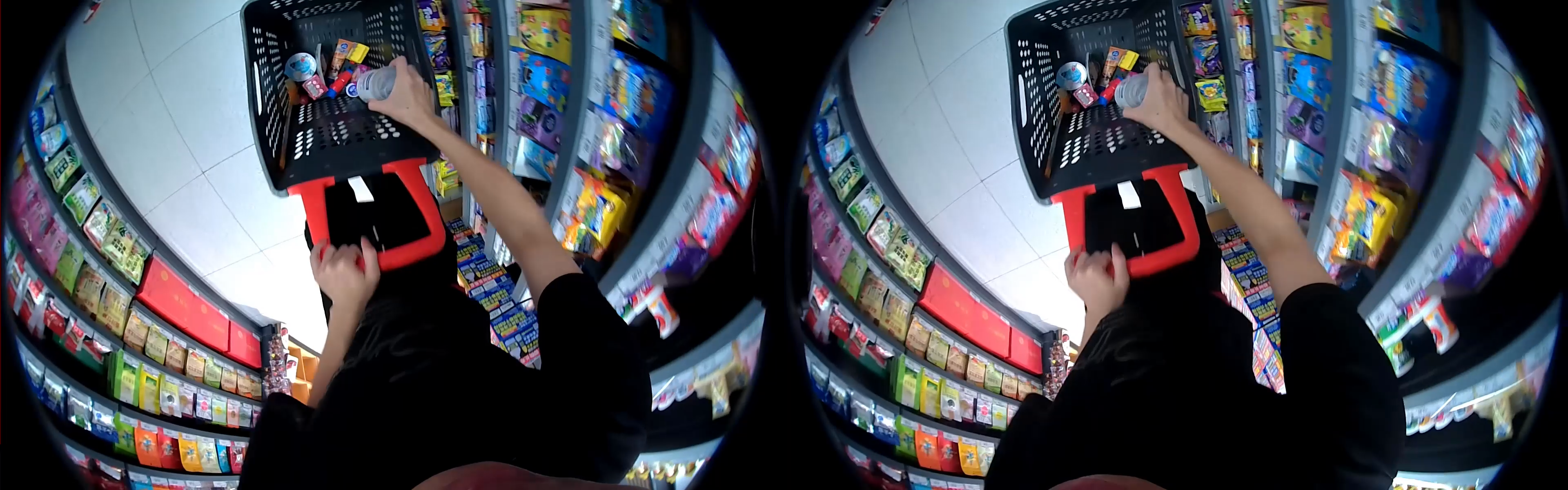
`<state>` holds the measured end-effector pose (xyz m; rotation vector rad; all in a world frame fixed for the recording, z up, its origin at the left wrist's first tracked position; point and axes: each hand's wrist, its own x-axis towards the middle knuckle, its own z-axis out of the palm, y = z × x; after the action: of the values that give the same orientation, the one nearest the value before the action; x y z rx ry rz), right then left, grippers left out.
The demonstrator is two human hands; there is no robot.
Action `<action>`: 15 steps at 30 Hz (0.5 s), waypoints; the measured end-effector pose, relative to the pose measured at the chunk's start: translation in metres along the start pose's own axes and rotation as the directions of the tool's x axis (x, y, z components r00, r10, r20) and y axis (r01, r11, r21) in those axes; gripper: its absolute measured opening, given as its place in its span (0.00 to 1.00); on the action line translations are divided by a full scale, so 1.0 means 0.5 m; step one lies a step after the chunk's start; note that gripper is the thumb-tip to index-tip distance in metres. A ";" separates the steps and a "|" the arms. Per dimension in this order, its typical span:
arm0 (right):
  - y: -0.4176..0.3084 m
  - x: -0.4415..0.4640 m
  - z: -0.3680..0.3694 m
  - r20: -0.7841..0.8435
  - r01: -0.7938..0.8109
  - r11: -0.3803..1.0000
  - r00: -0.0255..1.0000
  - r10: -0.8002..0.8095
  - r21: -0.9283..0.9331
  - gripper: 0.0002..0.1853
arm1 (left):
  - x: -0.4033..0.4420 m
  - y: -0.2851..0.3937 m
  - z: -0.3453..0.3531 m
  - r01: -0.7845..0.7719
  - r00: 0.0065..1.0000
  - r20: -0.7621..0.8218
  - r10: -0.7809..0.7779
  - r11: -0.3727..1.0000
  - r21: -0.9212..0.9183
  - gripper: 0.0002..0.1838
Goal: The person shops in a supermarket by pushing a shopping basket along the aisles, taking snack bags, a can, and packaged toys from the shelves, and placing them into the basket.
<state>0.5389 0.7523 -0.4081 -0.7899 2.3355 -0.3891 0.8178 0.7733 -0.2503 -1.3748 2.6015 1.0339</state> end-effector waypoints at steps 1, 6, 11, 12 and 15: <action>0.028 0.030 0.054 0.019 -0.051 0.998 0.998 0.052 -0.021 0.44 | -0.002 -0.001 0.009 0.022 0.999 -0.032 -0.022 1.000 0.012 0.14; 0.111 0.167 0.242 0.086 -0.203 0.979 0.976 0.201 0.005 0.45 | -0.019 -0.057 0.042 -0.151 0.980 -0.134 0.144 0.988 -0.037 0.10; 0.168 0.334 0.403 0.036 -0.214 0.975 0.977 0.212 0.052 0.47 | -0.043 -0.082 0.035 -0.107 0.994 -0.048 0.103 0.989 -0.098 0.04; 0.174 0.369 0.429 0.036 -0.226 0.973 0.974 0.224 0.052 0.48 | -0.055 -0.106 0.026 -0.145 0.986 0.055 0.155 0.978 -0.153 0.04; 0.201 0.473 0.508 -0.091 -0.289 0.951 0.950 0.299 0.109 0.50 | -0.117 -0.139 0.028 -0.105 0.977 0.179 0.119 0.991 -0.087 0.04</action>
<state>0.5140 0.6639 -0.7579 -0.3731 2.4656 -0.4150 0.9016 0.7965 -0.2808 -1.0962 2.5526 1.2241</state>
